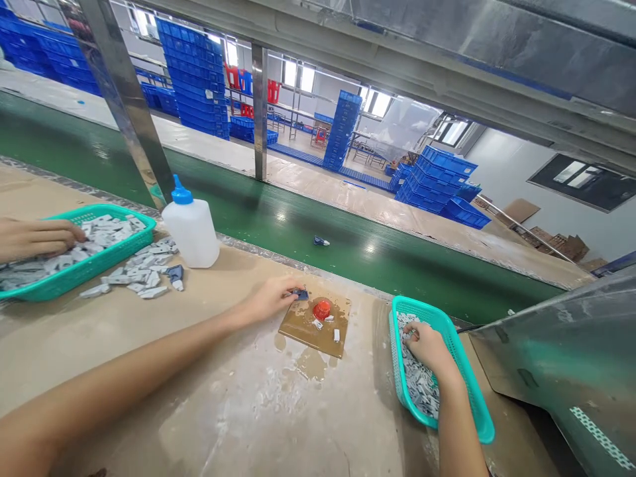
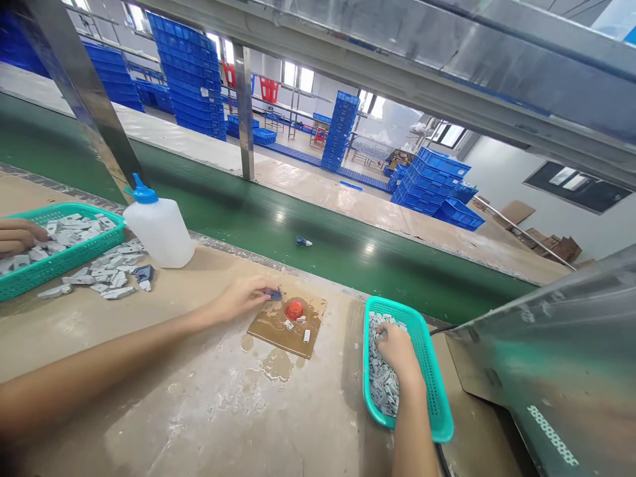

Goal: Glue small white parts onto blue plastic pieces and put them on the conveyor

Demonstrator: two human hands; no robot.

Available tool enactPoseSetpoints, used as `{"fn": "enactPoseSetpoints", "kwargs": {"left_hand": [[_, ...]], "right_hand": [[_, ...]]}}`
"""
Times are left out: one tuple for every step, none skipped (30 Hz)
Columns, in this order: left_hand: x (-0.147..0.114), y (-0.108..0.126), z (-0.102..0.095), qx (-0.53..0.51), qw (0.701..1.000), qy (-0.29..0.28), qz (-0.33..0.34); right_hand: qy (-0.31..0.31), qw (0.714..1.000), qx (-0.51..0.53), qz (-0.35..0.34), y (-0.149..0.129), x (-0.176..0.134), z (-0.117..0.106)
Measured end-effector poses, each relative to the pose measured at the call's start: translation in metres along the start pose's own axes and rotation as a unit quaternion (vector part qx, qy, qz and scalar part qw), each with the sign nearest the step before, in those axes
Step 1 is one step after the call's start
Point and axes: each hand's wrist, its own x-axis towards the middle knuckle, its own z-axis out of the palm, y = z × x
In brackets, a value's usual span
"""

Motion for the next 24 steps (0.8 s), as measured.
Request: {"fn": "enactPoseSetpoints", "kwargs": {"left_hand": [[-0.004, -0.003, -0.003, 0.041, 0.999, -0.008, 0.022], [-0.009, -0.008, -0.010, 0.085, 0.996, -0.004, 0.030], [-0.014, -0.012, -0.019, 0.131, 0.991, 0.009, 0.025], [-0.020, -0.017, -0.031, 0.182, 0.983, 0.021, 0.004], [-0.025, -0.021, -0.044, 0.235, 0.971, 0.029, -0.033], [-0.028, -0.024, -0.056, 0.293, 0.952, 0.023, -0.079], [-0.029, -0.025, -0.067, 0.351, 0.928, 0.015, -0.125], [-0.026, -0.026, -0.074, 0.400, 0.903, 0.017, -0.153], [-0.018, -0.025, -0.077, 0.436, 0.885, 0.030, -0.160], [-0.006, -0.024, -0.077, 0.453, 0.878, 0.051, -0.147], [0.010, -0.022, -0.072, 0.448, 0.883, 0.071, -0.120], [0.030, -0.020, -0.064, 0.423, 0.898, 0.083, -0.089], [0.051, -0.019, -0.054, 0.383, 0.918, 0.073, -0.068], [0.073, -0.018, -0.043, 0.336, 0.939, 0.049, -0.063], [0.094, -0.019, -0.032, 0.294, 0.953, 0.028, -0.068], [0.111, -0.020, -0.022, 0.272, 0.959, 0.020, -0.073], [0.126, -0.022, -0.014, 0.253, 0.964, 0.017, -0.082], [0.135, -0.025, -0.008, 0.239, 0.967, 0.020, -0.090], [0.141, -0.027, -0.003, 0.227, 0.969, 0.027, -0.098], [0.143, -0.028, 0.000, 0.212, 0.971, 0.034, -0.103], [0.141, -0.028, 0.001, 0.195, 0.974, 0.041, -0.107], [0.136, -0.027, 0.001, 0.177, 0.977, 0.048, -0.109], [0.129, -0.024, 0.001, 0.158, 0.980, 0.055, -0.109], [0.120, -0.020, 0.000, 0.136, 0.983, 0.063, -0.111]], "right_hand": [[-0.001, 1.000, 0.003, 0.000, 0.000, 0.000, 0.000], [-0.001, 1.000, 0.006, -0.001, 0.000, 0.000, 0.000], [0.000, 1.000, 0.009, -0.003, 0.000, 0.000, 0.001], [0.000, 1.000, 0.014, -0.003, 0.000, 0.001, 0.001], [0.000, 1.000, 0.019, -0.004, 0.000, 0.001, 0.001], [0.002, 1.000, 0.024, -0.003, 0.001, 0.001, 0.002], [0.005, 1.000, 0.029, -0.001, 0.001, 0.002, 0.002], [0.010, 0.999, 0.032, 0.001, 0.002, 0.002, 0.003], [0.016, 0.999, 0.034, 0.003, 0.002, 0.003, 0.004], [0.024, 0.999, 0.035, 0.005, 0.004, 0.004, 0.005], [0.032, 0.999, 0.036, 0.008, 0.005, 0.005, 0.007], [0.045, 0.998, 0.040, 0.011, 0.006, 0.005, 0.008], [0.061, 0.997, 0.047, 0.012, 0.008, 0.006, 0.010], [0.079, 0.995, 0.054, 0.012, 0.010, 0.007, 0.011], [0.096, 0.994, 0.059, 0.011, 0.011, 0.007, 0.012], [0.109, 0.992, 0.064, 0.007, 0.013, 0.007, 0.013], [0.119, 0.991, 0.069, 0.001, 0.014, 0.007, 0.013], [0.123, 0.990, 0.075, -0.005, 0.015, 0.007, 0.013], [0.127, 0.988, 0.084, -0.009, 0.016, 0.007, 0.013], [0.135, 0.986, 0.099, -0.013, 0.017, 0.007, 0.013], [0.146, 0.982, 0.117, -0.015, 0.018, 0.007, 0.012], [0.160, 0.978, 0.135, -0.016, 0.019, 0.007, 0.012], [0.174, 0.973, 0.153, -0.016, 0.019, 0.007, 0.012], [0.188, 0.967, 0.172, -0.017, 0.019, 0.006, 0.012]]}}
